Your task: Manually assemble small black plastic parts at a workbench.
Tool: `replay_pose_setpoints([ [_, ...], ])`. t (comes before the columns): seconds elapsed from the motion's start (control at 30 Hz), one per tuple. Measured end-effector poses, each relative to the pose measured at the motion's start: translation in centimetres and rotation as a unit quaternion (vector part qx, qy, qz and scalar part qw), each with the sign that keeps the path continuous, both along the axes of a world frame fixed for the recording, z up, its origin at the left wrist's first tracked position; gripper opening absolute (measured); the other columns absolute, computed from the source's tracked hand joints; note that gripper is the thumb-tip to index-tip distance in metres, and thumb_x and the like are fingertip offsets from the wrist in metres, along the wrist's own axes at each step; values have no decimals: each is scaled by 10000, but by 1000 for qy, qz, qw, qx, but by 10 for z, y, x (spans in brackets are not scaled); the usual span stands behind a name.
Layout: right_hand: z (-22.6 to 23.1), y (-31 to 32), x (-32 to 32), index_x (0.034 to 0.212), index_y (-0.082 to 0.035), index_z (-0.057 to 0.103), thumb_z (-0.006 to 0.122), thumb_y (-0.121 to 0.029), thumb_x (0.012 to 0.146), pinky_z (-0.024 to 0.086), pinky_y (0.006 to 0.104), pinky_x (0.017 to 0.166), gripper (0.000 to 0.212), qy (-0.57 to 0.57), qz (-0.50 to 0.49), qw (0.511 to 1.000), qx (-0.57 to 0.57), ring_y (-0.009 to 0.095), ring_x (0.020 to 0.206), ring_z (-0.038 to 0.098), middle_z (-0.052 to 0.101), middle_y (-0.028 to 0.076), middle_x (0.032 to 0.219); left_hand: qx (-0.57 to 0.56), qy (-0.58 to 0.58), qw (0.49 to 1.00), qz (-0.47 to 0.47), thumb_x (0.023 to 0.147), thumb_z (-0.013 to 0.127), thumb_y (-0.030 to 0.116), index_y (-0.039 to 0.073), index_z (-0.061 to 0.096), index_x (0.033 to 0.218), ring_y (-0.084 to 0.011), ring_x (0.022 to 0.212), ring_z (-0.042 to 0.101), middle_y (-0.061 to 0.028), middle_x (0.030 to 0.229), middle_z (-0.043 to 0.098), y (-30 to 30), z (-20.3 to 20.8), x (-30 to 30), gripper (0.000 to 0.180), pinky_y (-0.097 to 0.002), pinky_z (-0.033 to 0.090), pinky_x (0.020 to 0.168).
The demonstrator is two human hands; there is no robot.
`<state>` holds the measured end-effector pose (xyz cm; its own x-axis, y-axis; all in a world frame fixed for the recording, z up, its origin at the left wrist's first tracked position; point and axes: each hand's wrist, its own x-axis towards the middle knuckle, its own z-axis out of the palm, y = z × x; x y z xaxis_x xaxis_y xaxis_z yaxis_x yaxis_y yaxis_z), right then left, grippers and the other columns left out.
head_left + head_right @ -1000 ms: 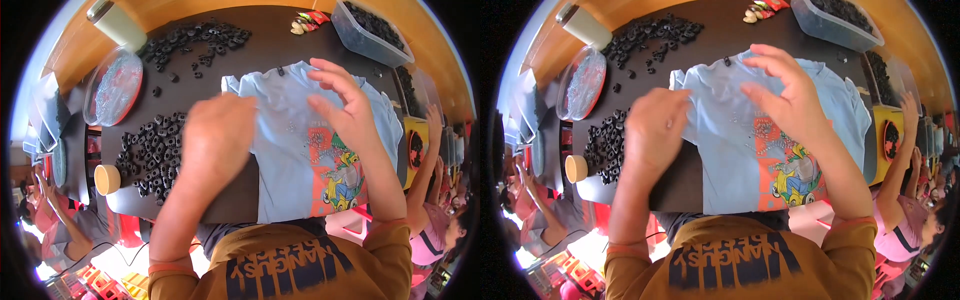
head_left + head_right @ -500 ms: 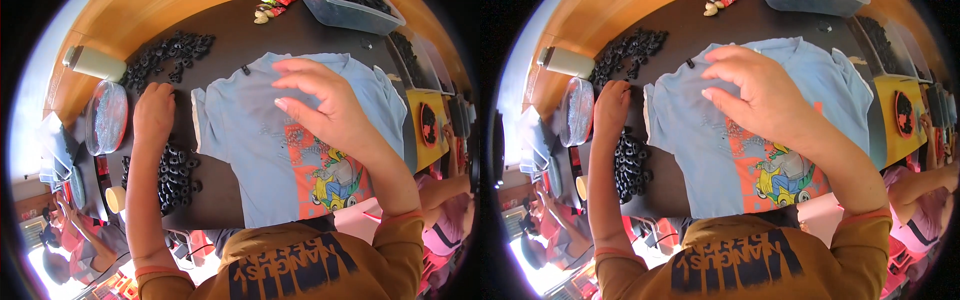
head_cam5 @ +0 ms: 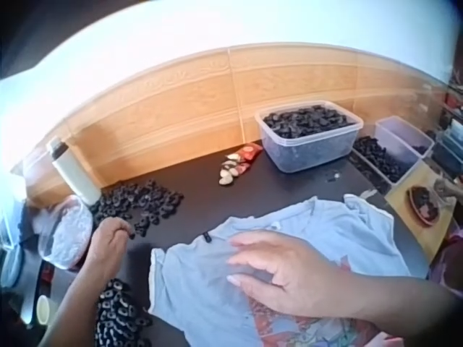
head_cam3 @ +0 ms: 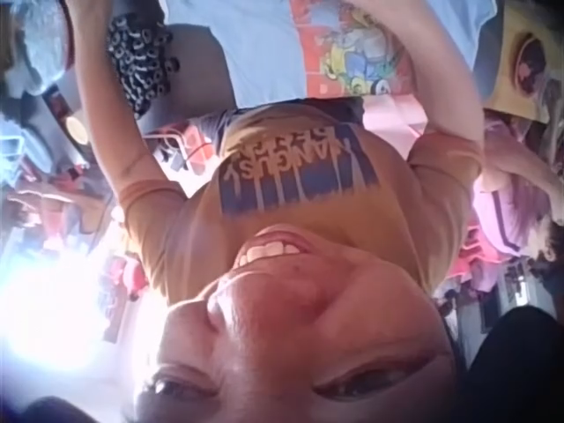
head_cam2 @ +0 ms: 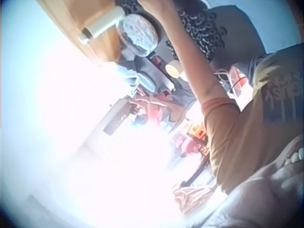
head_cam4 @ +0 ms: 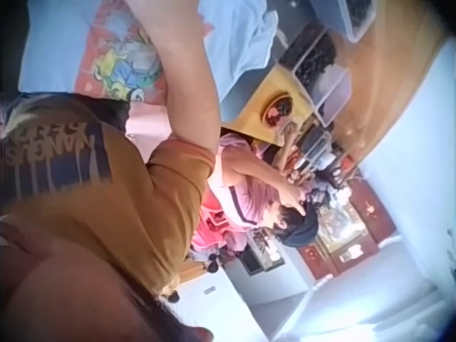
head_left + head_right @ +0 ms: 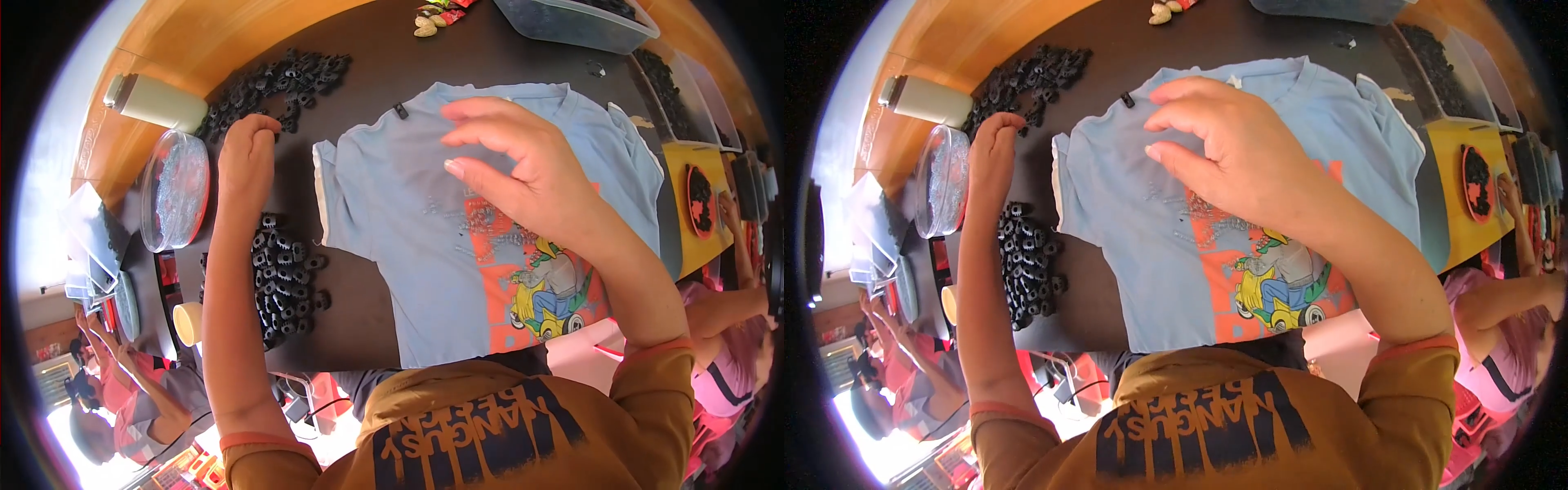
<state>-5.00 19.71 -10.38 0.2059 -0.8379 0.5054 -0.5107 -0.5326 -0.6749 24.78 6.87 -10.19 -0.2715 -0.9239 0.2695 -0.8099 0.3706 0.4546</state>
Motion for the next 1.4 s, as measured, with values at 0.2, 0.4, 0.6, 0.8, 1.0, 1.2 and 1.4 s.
replay_pose_setpoints([
  [0.2,4,3,2,925,9,628,659,-158,802,481,378,780,211,-13,15,1000,0,342,923,591,602,177,1091,-26,-43,999,1,885,490,230,-8,632,961,-342,933,570,-192,943,612,-24,-3,-8,287,-406,449,811],
  [0.4,5,6,0,939,1,628,660,-138,806,476,360,786,195,6,11,1000,7,315,937,597,603,164,1095,-68,-173,983,10,864,558,251,35,643,995,-352,933,566,-179,928,589,-24,-9,-23,267,-415,450,802],
  [0.6,9,6,3,922,9,632,648,-188,805,481,373,708,229,-20,7,1000,4,331,837,603,620,166,1023,-60,-61,996,-7,847,590,216,22,662,985,-288,887,604,-153,914,627,-9,2,-27,249,-354,461,807],
  [0.8,12,10,4,998,20,625,663,-219,820,472,304,667,301,-226,67,959,159,188,799,619,661,119,911,158,301,940,-36,883,593,83,3,671,1049,-26,742,454,48,818,537,104,51,-85,199,-147,336,661],
  [1.0,19,10,18,1007,33,653,673,-209,828,476,249,719,301,-451,159,827,295,117,799,594,666,64,868,13,282,949,-138,923,544,48,-25,629,1119,-31,792,531,-17,1013,634,125,34,-109,225,-148,413,683],
  [1.2,12,7,17,936,28,681,679,-144,813,493,251,730,212,-554,153,753,319,155,781,610,671,83,855,-170,137,957,-189,899,558,-16,-15,627,1133,-83,766,539,-33,852,600,127,20,-123,244,-198,430,663],
  [1.4,9,12,21,940,38,667,678,-126,802,503,255,698,215,-537,129,757,351,161,741,621,672,93,841,-88,114,981,-132,935,485,4,-17,600,1177,-146,939,590,-88,1033,637,127,15,-116,269,-236,456,835],
])
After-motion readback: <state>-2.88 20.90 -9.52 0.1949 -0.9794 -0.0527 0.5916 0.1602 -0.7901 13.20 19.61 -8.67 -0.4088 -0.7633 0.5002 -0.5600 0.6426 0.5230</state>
